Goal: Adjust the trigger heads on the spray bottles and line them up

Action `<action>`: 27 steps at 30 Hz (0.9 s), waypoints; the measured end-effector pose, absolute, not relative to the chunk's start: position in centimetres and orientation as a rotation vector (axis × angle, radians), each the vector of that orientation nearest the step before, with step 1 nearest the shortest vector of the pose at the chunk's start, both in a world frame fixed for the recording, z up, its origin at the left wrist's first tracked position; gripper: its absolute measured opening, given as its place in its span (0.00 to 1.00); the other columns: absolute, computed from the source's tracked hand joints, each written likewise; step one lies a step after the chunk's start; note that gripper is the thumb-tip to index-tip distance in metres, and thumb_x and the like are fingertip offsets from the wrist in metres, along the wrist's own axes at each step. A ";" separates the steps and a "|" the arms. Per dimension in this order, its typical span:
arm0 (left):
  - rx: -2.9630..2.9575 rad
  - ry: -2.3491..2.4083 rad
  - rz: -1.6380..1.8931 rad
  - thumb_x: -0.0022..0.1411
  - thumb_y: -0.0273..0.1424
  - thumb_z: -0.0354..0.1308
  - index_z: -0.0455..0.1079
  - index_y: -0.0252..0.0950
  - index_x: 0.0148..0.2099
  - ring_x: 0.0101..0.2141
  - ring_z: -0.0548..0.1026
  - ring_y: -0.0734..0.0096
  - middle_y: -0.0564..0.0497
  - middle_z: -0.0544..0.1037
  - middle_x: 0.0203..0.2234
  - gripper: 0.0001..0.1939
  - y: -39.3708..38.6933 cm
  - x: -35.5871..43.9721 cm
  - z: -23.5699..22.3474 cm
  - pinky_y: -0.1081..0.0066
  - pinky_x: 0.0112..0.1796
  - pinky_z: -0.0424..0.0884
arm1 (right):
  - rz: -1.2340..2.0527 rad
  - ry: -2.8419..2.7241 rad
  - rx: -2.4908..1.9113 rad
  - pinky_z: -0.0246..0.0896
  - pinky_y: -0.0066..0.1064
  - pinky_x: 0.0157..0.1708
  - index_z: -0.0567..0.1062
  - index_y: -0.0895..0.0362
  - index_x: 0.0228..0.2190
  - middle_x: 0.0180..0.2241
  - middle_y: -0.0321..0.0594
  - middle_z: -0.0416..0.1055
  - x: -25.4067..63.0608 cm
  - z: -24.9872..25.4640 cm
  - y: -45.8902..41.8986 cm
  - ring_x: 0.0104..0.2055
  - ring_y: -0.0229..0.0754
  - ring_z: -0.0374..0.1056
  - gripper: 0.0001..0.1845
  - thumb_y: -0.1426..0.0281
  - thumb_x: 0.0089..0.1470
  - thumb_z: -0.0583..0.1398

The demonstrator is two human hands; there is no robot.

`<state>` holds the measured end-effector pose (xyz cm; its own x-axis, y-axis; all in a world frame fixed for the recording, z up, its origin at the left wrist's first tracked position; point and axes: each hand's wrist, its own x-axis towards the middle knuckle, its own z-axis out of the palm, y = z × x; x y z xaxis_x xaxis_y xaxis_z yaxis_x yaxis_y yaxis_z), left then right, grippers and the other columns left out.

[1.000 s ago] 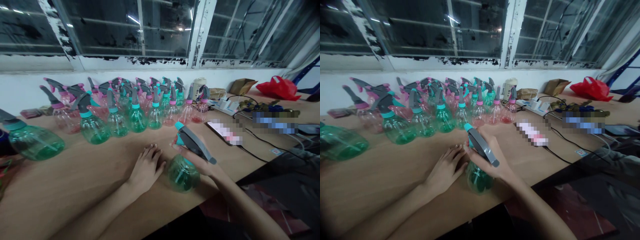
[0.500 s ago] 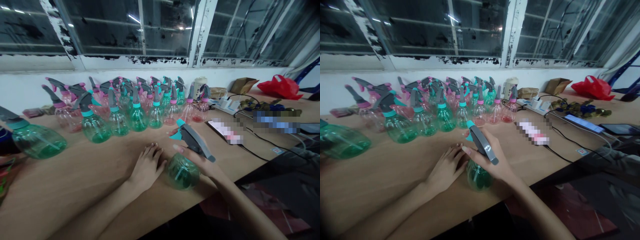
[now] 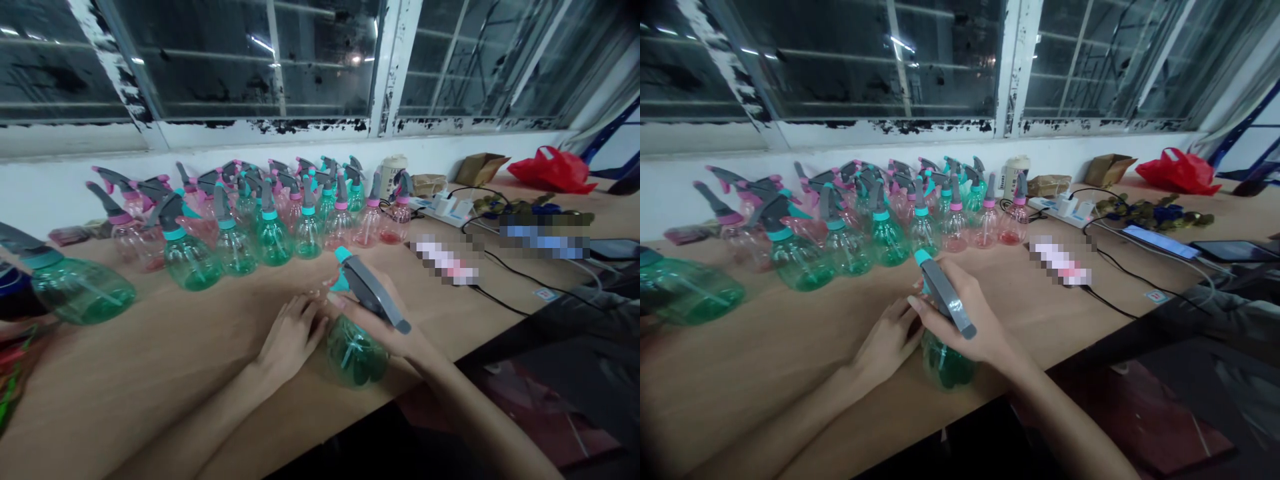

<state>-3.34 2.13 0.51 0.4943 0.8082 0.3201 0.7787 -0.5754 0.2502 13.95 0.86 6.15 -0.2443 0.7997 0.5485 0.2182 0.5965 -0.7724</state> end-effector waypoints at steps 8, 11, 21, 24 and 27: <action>2.499 1.169 0.987 0.67 0.27 0.41 0.63 0.37 0.50 0.46 0.70 0.63 0.46 0.70 0.43 0.14 -0.4 -3.5 1.4 0.60 0.47 0.68 | 0.730 -1.707 -0.802 0.64 0.34 0.41 0.68 0.52 0.38 0.38 0.36 0.71 14.1 6.3 0.6 0.41 0.40 0.68 0.14 0.62 0.49 0.61; 2.574 1.043 0.963 0.64 0.32 0.47 0.55 0.39 0.57 0.50 0.66 0.59 0.43 0.67 0.49 0.19 -1.6 -3.6 1.7 0.56 0.50 0.65 | 0.701 -1.699 -0.824 0.63 0.34 0.39 0.68 0.52 0.37 0.37 0.35 0.71 14.0 6.4 0.4 0.38 0.39 0.68 0.14 0.61 0.48 0.61; 2.357 1.536 0.818 0.52 0.45 0.60 0.51 0.38 0.58 0.50 0.67 0.51 0.40 0.67 0.48 0.36 -4.7 -4.6 1.7 0.52 0.47 0.69 | 0.594 -1.579 -0.869 0.63 0.34 0.36 0.68 0.56 0.36 0.33 0.37 0.70 9.3 6.5 -0.6 0.34 0.39 0.67 0.19 0.56 0.46 0.62; 2.318 1.685 0.835 0.50 0.48 0.61 0.54 0.40 0.57 0.50 0.68 0.49 0.41 0.69 0.47 0.36 -5.5 -7.0 2.2 0.50 0.45 0.70 | 0.625 -1.614 -0.827 0.62 0.37 0.44 0.67 0.56 0.39 0.39 0.41 0.70 6.7 6.5 -0.8 0.42 0.43 0.67 0.23 0.55 0.45 0.63; 2.279 1.815 0.780 0.50 0.48 0.61 0.60 0.41 0.53 0.46 0.72 0.51 0.44 0.73 0.45 0.31 -6.5 -10.5 2.6 0.52 0.44 0.71 | 0.647 -1.779 -0.773 0.58 0.44 0.51 0.61 0.55 0.51 0.51 0.46 0.65 4.9 6.4 -1.2 0.54 0.50 0.60 0.40 0.51 0.40 0.64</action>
